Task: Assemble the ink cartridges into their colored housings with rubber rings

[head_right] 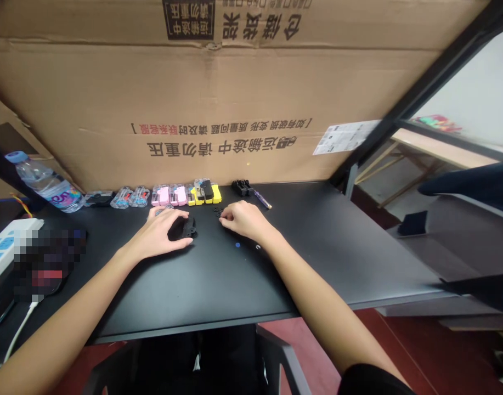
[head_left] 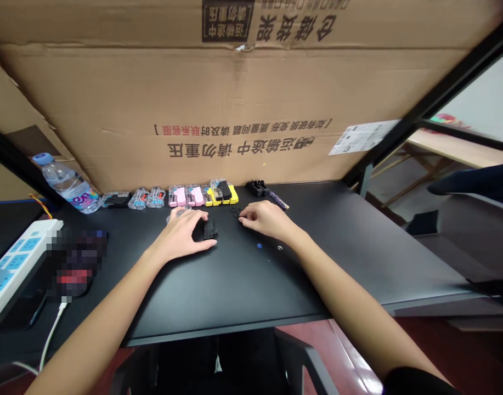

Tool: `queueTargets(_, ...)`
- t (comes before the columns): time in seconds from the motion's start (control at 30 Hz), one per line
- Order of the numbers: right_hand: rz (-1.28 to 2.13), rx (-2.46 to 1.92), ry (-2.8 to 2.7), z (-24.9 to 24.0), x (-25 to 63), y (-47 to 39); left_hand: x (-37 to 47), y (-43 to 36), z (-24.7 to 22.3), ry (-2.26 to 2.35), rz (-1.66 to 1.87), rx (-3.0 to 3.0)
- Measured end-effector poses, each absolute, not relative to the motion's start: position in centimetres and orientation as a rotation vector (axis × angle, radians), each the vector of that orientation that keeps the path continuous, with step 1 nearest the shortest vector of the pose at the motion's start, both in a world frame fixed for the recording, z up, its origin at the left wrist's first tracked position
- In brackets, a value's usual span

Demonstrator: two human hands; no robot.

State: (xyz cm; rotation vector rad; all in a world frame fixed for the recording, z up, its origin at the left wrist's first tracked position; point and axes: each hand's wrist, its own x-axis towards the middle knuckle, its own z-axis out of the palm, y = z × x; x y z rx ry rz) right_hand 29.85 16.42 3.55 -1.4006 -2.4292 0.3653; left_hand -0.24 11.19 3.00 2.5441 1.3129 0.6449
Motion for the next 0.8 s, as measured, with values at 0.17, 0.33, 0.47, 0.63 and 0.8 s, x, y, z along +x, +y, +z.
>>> queueTargets(0.17, 0.393, -1.283, -2.514, 4.0, 28.5, 15.0, -0.4, 11.3, 2.6, 1.284, 0.588, 2.593)
queueTargets(0.33, 0.502, -1.0, -2.513, 3.1, 27.3, 14.3, -0.4, 11.6, 2.1, 1.255, 0.565, 2.621)
queueTargets(0.47, 0.384, -0.982, -2.56, 1.8, 27.3, 14.5, -0.3, 11.7, 2.0, 1.279, 0.586, 2.623)
queueTargets(0.63, 0.256, -0.97, -2.587, 1.2, 27.1, 14.3, -0.3, 11.7, 2.0, 1.352, 0.619, 2.578)
queueTargets(0.8, 0.158, -0.945, -2.648, 1.2, 26.5, 13.8, -0.3, 11.6, 2.1, 1.388, 0.623, 2.578)
